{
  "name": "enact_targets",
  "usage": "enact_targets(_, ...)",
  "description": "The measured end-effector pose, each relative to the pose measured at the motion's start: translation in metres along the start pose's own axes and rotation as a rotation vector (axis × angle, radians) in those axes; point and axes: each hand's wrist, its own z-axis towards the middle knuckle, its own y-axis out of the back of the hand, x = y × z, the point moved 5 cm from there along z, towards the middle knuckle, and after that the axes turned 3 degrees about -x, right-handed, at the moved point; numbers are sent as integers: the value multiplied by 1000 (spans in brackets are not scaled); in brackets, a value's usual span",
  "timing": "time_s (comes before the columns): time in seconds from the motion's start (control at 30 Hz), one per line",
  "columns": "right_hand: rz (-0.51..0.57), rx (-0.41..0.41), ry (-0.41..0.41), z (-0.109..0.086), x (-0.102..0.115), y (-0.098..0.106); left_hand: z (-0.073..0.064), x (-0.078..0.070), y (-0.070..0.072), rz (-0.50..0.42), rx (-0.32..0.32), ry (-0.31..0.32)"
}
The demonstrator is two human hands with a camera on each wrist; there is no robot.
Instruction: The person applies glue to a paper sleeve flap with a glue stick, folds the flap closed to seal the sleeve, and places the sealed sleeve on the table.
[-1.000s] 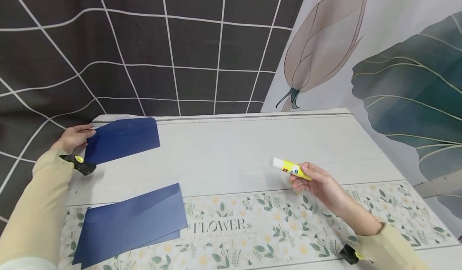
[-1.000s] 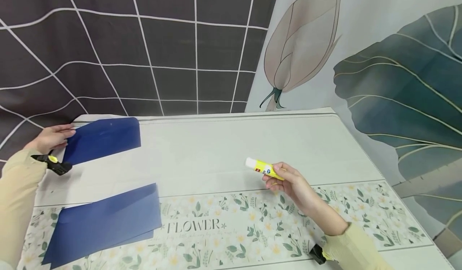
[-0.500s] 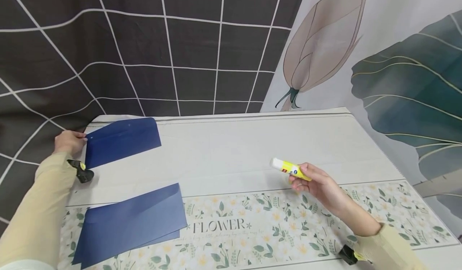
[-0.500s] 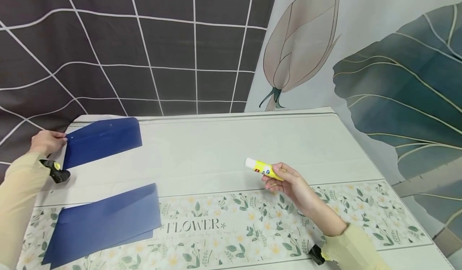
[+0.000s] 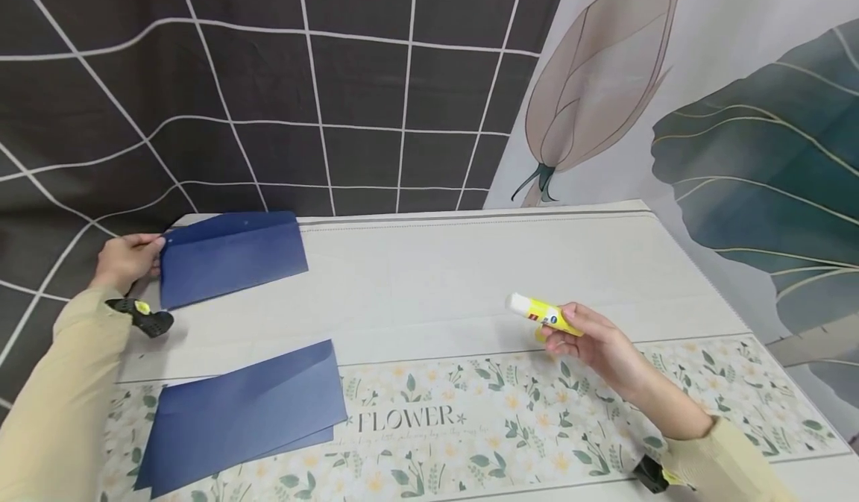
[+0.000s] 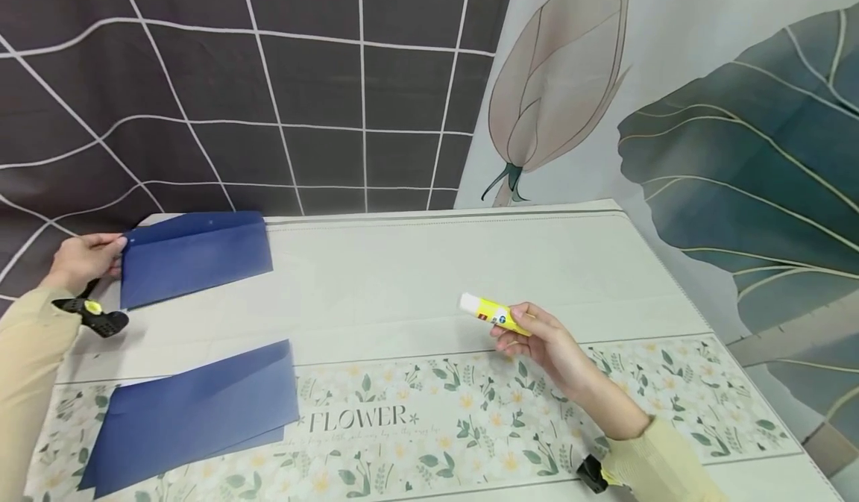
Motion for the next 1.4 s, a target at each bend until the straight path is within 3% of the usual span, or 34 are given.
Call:
enact_targets(0.03, 7, 4, -1, 0, -1, 0, 3, 4, -1, -134, 11, 10)
enact_targets(0.1, 19, 10, -1, 0, -1, 0, 12, 12, -3, -311, 31, -8)
enact_targets(0.17, 20, 15, -2, 1, -1, -1, 26, 21, -4, -410, 34, -48)
enact_targets(0.3, -9, 16, -17, 3, 0, -4, 56, 30, -7, -456, -1, -100)
enact_targets(0.37, -21, 25, -23, 5, 0, -6, 58, 20, -7, -459, -10, -84)
enact_targets(0.43, -21, 35, -25, 6, 1, -8, 45, -8, -10, -432, 8, -71)
enact_targets(0.6, 5, 57, -17, 6, 3, -11, -15, -93, -27, -282, 78, -81)
enact_targets(0.7, 10, 76, -6, 5, 4, -11, -38, -121, -44, -287, 136, -108)
enact_targets(0.83, 3, 102, 26, 4, 5, -12, -56, -143, -70, -331, 229, -162)
enact_targets(0.97, -2, 117, 50, 5, 7, -12, -77, -161, -96, -287, 300, -198)
enact_targets(1.13, -14, 115, 63, 4, 8, -12, -102, -179, -127, -273, 406, -185)
enact_targets(1.23, 0, 132, 80, 2, 9, -12, -116, -185, -142, -272, 461, -180)
enact_targets(1.4, 62, 187, 85, 0, 7, -14, -137, -186, -163, -202, 501, -240)
